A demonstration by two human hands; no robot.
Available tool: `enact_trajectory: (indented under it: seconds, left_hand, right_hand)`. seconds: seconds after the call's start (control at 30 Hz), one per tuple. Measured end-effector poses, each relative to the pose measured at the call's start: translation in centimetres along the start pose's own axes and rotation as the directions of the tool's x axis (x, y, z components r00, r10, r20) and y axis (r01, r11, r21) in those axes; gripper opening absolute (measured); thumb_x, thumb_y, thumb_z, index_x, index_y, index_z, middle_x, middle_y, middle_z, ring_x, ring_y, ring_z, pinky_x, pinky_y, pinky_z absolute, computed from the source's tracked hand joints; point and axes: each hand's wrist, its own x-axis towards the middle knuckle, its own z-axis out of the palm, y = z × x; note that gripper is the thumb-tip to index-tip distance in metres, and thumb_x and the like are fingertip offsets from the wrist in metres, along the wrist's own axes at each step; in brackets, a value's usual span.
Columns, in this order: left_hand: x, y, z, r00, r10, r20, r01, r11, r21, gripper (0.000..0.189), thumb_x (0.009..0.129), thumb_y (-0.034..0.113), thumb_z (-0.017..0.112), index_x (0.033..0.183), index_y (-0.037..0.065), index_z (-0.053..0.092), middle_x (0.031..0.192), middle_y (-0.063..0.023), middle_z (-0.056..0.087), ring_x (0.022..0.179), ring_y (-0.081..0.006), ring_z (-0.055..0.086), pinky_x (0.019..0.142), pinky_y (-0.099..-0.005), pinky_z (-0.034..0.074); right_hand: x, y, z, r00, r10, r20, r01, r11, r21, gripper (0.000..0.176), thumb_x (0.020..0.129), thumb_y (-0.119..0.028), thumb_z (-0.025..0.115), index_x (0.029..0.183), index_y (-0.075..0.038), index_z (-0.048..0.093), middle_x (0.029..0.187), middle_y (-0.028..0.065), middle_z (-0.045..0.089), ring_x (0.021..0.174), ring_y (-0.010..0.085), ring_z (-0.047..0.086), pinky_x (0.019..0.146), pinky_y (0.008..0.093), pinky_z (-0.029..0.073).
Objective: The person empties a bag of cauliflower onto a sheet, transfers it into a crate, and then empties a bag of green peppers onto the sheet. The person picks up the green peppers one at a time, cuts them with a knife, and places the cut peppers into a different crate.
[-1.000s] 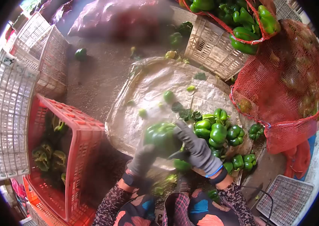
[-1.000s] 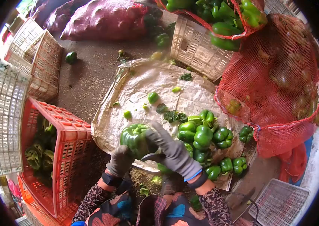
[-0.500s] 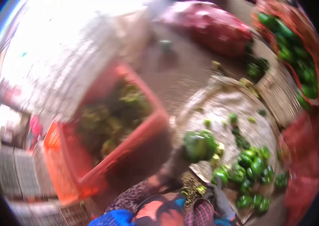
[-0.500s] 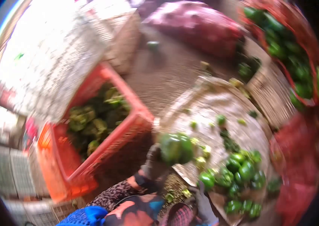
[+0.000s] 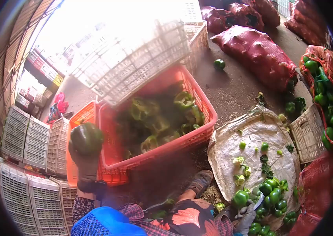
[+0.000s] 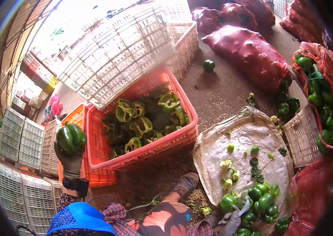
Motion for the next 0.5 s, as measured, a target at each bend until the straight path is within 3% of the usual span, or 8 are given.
enact_trajectory:
  seconds: [0.07,0.17,0.2,0.23,0.33,0.43,0.5]
  left_hand:
    - [1.0,2.0,-3.8,0.999,0.020,0.036,-0.016,0.994,-0.107,0.053,0.097,0.055,0.051,0.129,0.014,0.062,0.125,-0.0088,0.063,0.115,-0.0293,0.061,0.100,-0.0495,0.050]
    - [1.9,2.1,-4.9,0.999,0.041,-0.005,-0.042,0.997,-0.072,0.053,0.098,0.053,0.050,0.133,0.015,0.061,0.131,-0.0081,0.062,0.119,-0.0284,0.060,0.103,-0.0490,0.049]
    - [2.9,2.0,-5.2,0.969,0.033,-0.246,-0.060,0.993,-0.103,0.052,0.099,0.053,0.049,0.135,0.016,0.059,0.133,-0.0067,0.062,0.120,-0.0277,0.060,0.105,-0.0486,0.047]
    - [4.5,1.9,-5.9,0.952,0.037,-0.305,-0.074,0.991,-0.111,0.052,0.100,0.055,0.047,0.133,0.017,0.060,0.131,-0.0049,0.064,0.119,-0.0261,0.060,0.103,-0.0472,0.049]
    - [12.5,1.7,-12.8,0.977,0.088,-0.196,-0.097,0.995,-0.038,0.054,0.091,0.062,0.057,0.127,0.023,0.064,0.127,-0.0040,0.066,0.114,-0.0276,0.064,0.094,-0.0476,0.055]
    - [18.3,1.8,-14.0,0.963,0.174,-0.204,-0.191,0.979,-0.066,0.052,0.088,0.063,0.062,0.122,0.025,0.066,0.124,-0.0042,0.067,0.112,-0.0284,0.066,0.089,-0.0483,0.059]
    - [20.3,1.8,-16.7,0.976,0.193,-0.101,-0.202,0.975,-0.093,0.054,0.086,0.064,0.062,0.123,0.025,0.066,0.123,-0.0047,0.067,0.111,-0.0289,0.066,0.088,-0.0498,0.058]
  right_hand:
    - [-0.2,-0.3,0.0,1.000,0.001,-0.011,-0.002,0.998,-0.065,0.045,0.105,-0.044,0.051,0.132,-0.008,0.054,0.067,-0.0054,0.044,0.047,0.0057,0.037,0.040,0.0234,0.034]
    - [-0.1,-0.9,0.7,0.999,-0.005,-0.043,0.000,0.994,-0.110,0.045,0.105,-0.044,0.052,0.133,-0.008,0.054,0.068,-0.0054,0.044,0.047,0.0056,0.037,0.041,0.0231,0.035]
    - [-0.1,-1.1,0.9,0.999,-0.006,-0.051,-0.001,0.993,-0.122,0.045,0.105,-0.044,0.052,0.133,-0.008,0.054,0.068,-0.0054,0.044,0.048,0.0055,0.038,0.041,0.0230,0.035]
    - [-0.1,-1.4,1.1,0.998,-0.007,-0.063,-0.001,0.991,-0.133,0.045,0.105,-0.043,0.052,0.133,-0.008,0.054,0.068,-0.0054,0.045,0.048,0.0055,0.038,0.041,0.0229,0.035]
    - [-0.2,-2.3,2.0,0.995,-0.023,-0.094,0.007,0.985,-0.171,0.044,0.105,-0.043,0.052,0.133,-0.008,0.055,0.069,-0.0053,0.045,0.049,0.0053,0.038,0.042,0.0227,0.035]
    - [0.1,-3.2,3.7,0.992,-0.037,-0.121,0.011,0.979,-0.204,0.044,0.105,-0.043,0.052,0.133,-0.008,0.055,0.070,-0.0053,0.045,0.049,0.0052,0.039,0.043,0.0224,0.035]
    - [-0.2,-3.6,4.5,0.990,-0.042,-0.138,0.010,0.973,-0.229,0.044,0.105,-0.042,0.052,0.134,-0.009,0.055,0.070,-0.0053,0.046,0.050,0.0051,0.039,0.043,0.0222,0.035]
